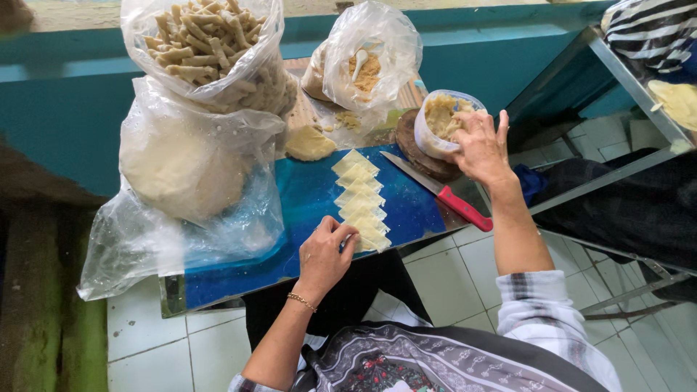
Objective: The person folds triangular dough wrappers in half by hand, pinching the edges closed, and places each folded piece in a zigzag row on a blue board. They occasionally reach into a plastic bag of brown powder to dust their fingers before continuing to fold more wrappers.
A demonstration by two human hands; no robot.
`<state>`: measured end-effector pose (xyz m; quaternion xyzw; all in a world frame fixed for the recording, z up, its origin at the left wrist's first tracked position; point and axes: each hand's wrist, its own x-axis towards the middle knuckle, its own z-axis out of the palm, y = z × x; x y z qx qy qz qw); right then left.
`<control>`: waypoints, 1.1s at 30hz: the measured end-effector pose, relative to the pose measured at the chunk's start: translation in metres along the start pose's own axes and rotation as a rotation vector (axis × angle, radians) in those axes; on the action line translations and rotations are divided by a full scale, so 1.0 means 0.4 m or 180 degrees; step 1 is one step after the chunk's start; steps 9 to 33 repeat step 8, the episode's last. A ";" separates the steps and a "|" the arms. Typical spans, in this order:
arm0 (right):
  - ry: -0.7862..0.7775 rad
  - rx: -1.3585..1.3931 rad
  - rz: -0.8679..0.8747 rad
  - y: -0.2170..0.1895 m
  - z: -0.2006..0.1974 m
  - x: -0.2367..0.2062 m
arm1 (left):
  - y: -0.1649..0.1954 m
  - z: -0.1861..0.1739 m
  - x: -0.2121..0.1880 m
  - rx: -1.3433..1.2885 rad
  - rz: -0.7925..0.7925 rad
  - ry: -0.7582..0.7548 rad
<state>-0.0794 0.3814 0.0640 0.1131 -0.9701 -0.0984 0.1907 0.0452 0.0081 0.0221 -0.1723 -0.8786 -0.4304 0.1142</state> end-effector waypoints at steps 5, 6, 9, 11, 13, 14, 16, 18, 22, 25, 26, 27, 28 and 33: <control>0.0570 0.0458 0.0232 -0.026 -0.051 -0.025 | -0.006 0.002 -0.004 -0.0023 0.0087 0.0072; 0.0524 0.0896 0.0223 -0.042 -0.062 -0.033 | -0.007 0.002 -0.004 -0.0013 0.0089 0.0062; 0.0430 0.1775 0.0196 -0.084 -0.086 -0.055 | -0.010 0.002 -0.003 0.0042 0.0165 0.0096; 0.0430 0.1775 0.0196 -0.084 -0.086 -0.055 | -0.010 0.002 -0.003 0.0042 0.0165 0.0096; 0.0430 0.1775 0.0196 -0.084 -0.086 -0.055 | -0.010 0.002 -0.003 0.0042 0.0165 0.0096; 0.0430 0.1775 0.0196 -0.084 -0.086 -0.055 | -0.010 0.002 -0.003 0.0042 0.0165 0.0096; 0.0430 0.1775 0.0196 -0.084 -0.086 -0.055 | -0.010 0.002 -0.003 0.0042 0.0165 0.0096; 0.0430 0.1775 0.0196 -0.084 -0.086 -0.055 | -0.010 0.002 -0.003 0.0042 0.0165 0.0096; 0.0430 0.1775 0.0196 -0.084 -0.086 -0.055 | -0.010 0.002 -0.003 0.0042 0.0165 0.0096; 0.0430 0.1775 0.0196 -0.084 -0.086 -0.055 | -0.010 0.002 -0.003 0.0042 0.0165 0.0096; 0.0430 0.1775 0.0196 -0.084 -0.086 -0.055 | -0.010 0.002 -0.003 0.0042 0.0165 0.0096; 0.0430 0.1775 0.0196 -0.084 -0.086 -0.055 | -0.010 0.002 -0.003 0.0042 0.0165 0.0096; 0.0430 0.1775 0.0196 -0.084 -0.086 -0.055 | -0.010 0.002 -0.003 0.0042 0.0165 0.0096; 0.0430 0.1775 0.0196 -0.084 -0.086 -0.055 | -0.010 0.002 -0.003 0.0042 0.0165 0.0096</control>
